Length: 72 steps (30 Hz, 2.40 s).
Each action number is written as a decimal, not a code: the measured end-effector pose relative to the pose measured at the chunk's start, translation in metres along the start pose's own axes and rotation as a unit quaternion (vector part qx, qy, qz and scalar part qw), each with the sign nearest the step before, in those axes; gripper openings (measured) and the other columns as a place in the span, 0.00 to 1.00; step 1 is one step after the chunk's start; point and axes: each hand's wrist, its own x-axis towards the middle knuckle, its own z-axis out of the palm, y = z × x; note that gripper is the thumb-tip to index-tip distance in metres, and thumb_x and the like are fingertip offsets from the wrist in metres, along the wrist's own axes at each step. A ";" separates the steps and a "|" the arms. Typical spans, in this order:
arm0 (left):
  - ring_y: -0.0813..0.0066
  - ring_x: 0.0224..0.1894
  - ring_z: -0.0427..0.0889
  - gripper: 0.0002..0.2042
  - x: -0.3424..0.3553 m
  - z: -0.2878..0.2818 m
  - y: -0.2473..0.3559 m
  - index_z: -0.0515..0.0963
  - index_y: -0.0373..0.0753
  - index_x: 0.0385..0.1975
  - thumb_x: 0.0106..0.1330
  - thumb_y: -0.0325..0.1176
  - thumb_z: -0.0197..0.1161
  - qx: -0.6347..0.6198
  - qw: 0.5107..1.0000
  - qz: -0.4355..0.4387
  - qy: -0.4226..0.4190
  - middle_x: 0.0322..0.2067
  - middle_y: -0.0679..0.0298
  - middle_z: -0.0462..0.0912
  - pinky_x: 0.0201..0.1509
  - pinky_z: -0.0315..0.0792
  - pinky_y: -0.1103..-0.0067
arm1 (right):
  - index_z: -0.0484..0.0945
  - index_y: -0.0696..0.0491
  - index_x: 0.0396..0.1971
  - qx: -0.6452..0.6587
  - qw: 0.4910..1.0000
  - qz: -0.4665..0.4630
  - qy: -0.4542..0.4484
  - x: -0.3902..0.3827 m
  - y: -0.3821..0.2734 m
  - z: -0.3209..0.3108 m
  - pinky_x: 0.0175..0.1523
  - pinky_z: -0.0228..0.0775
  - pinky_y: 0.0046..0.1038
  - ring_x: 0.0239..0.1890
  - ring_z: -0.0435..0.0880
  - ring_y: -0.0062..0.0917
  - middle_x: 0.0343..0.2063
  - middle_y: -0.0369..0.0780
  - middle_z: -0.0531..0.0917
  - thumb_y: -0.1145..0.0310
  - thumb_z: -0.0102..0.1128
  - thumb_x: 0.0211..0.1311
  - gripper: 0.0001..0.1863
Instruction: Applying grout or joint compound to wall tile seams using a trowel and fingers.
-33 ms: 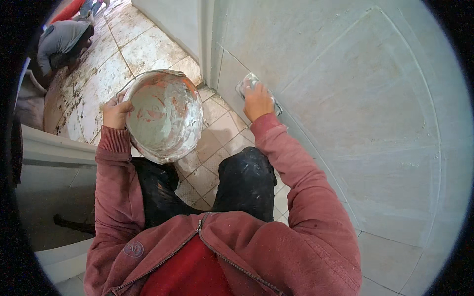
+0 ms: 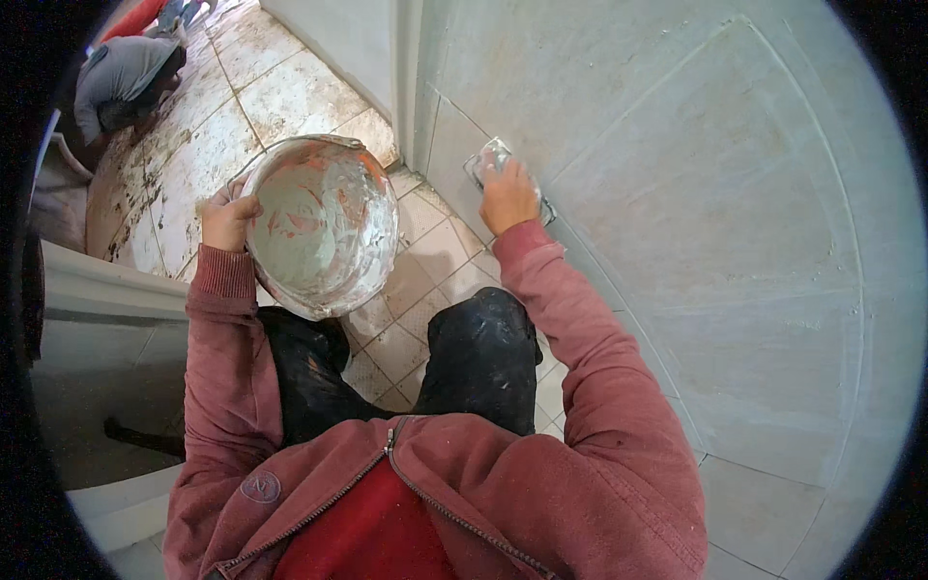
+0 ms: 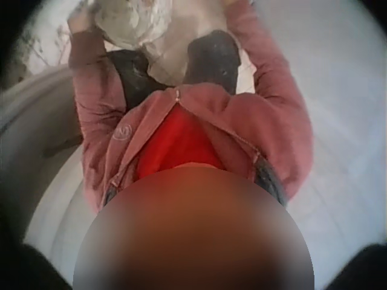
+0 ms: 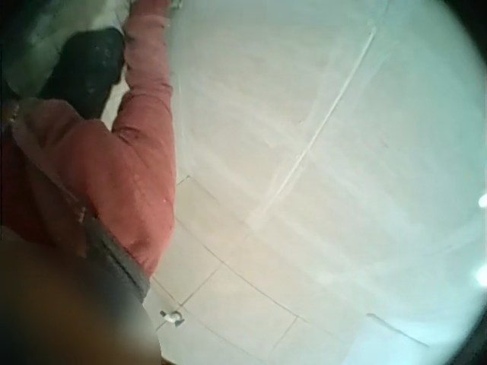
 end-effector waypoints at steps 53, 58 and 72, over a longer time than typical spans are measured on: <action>0.79 0.28 0.73 0.19 -0.004 0.004 0.006 0.71 0.24 0.36 0.39 0.16 0.51 -0.031 0.999 -0.003 -0.012 0.31 0.60 0.76 0.31 0.68 0.85 | 0.68 0.54 0.45 -0.122 0.991 -0.058 -0.005 0.063 -0.043 0.045 0.39 0.65 0.31 0.38 0.70 0.31 0.32 0.41 0.71 0.68 0.45 0.50 0.19; 0.77 0.28 0.73 0.20 -0.003 0.001 0.007 0.70 0.24 0.37 0.38 0.15 0.51 -0.021 1.000 0.012 -0.013 0.31 0.59 0.75 0.29 0.67 0.85 | 0.68 0.54 0.44 -0.124 0.990 -0.071 0.005 0.070 -0.043 0.048 0.39 0.65 0.31 0.38 0.70 0.31 0.32 0.41 0.71 0.68 0.45 0.51 0.18; 0.79 0.27 0.74 0.19 -0.001 0.004 0.009 0.72 0.25 0.36 0.39 0.18 0.53 -0.031 0.999 0.009 -0.011 0.28 0.62 0.76 0.31 0.70 0.84 | 0.68 0.54 0.44 -0.137 0.987 -0.079 -0.003 0.092 -0.048 0.054 0.37 0.66 0.30 0.37 0.70 0.31 0.32 0.41 0.71 0.68 0.45 0.50 0.18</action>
